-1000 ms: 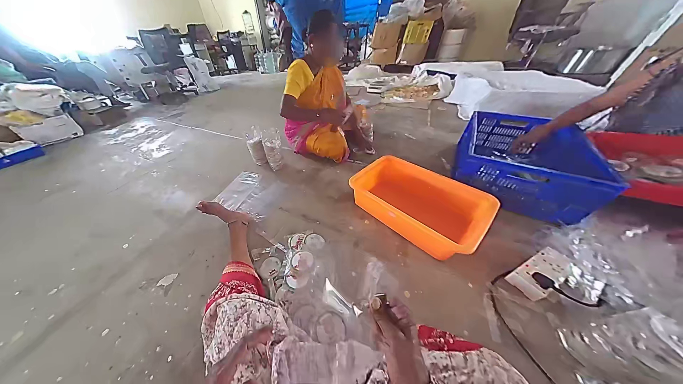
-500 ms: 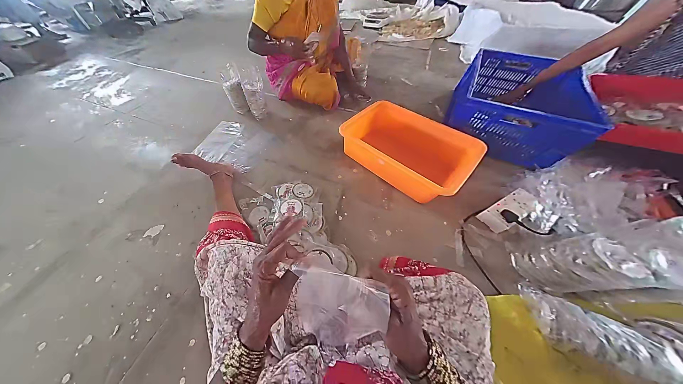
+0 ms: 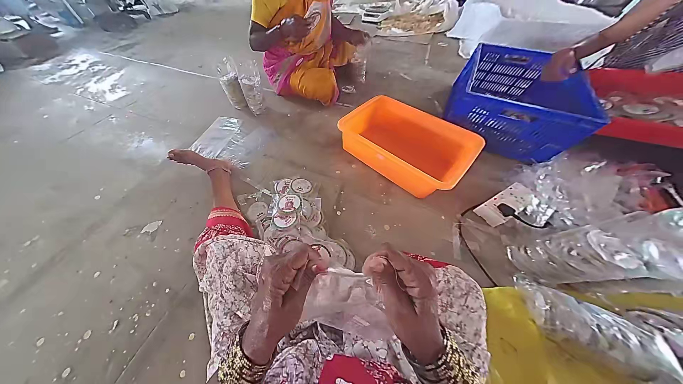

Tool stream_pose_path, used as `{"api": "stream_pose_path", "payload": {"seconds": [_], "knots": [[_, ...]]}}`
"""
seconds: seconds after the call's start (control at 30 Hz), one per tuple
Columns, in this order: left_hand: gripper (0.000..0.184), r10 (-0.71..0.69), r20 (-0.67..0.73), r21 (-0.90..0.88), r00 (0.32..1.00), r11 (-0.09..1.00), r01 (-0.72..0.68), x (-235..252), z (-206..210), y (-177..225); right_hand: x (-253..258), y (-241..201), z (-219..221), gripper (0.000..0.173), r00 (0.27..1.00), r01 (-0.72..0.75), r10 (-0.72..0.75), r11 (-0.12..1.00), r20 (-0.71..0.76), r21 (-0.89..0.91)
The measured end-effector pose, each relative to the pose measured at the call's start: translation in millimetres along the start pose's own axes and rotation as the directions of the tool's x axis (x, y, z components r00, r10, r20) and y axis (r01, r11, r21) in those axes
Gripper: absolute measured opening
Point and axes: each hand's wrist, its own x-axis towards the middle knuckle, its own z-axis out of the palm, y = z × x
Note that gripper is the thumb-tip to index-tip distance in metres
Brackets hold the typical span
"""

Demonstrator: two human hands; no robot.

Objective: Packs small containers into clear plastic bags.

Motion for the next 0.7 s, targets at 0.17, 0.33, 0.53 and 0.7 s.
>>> {"api": "stream_pose_path", "payload": {"seconds": [0.17, 0.33, 0.53, 0.7], "knots": [[0.028, -0.025, -0.073, -0.085, 0.997, 0.996, 0.018, -2, 4, -4, 1, -1, -4, 0.013, 0.995, -0.103, 0.096, 0.965, 0.038, 0.241], [0.018, -0.068, -0.062, -0.175, 0.996, 0.983, 0.056, -2, 9, -1, -4, 3, -2, 0.029, 0.992, -0.126, 0.121, 0.974, 0.039, 0.188], [0.033, -0.060, -0.088, -0.160, 0.994, 0.986, 0.046, -8, 15, -2, 2, -2, -1, 0.028, 0.977, -0.151, 0.088, 0.927, 0.193, 0.342], [0.018, 0.002, 0.084, -0.095, 0.996, 0.995, 0.006, -3, 9, -2, 7, -7, -6, 0.044, 0.951, -0.053, 0.027, 0.996, 0.309, 0.078]]}}
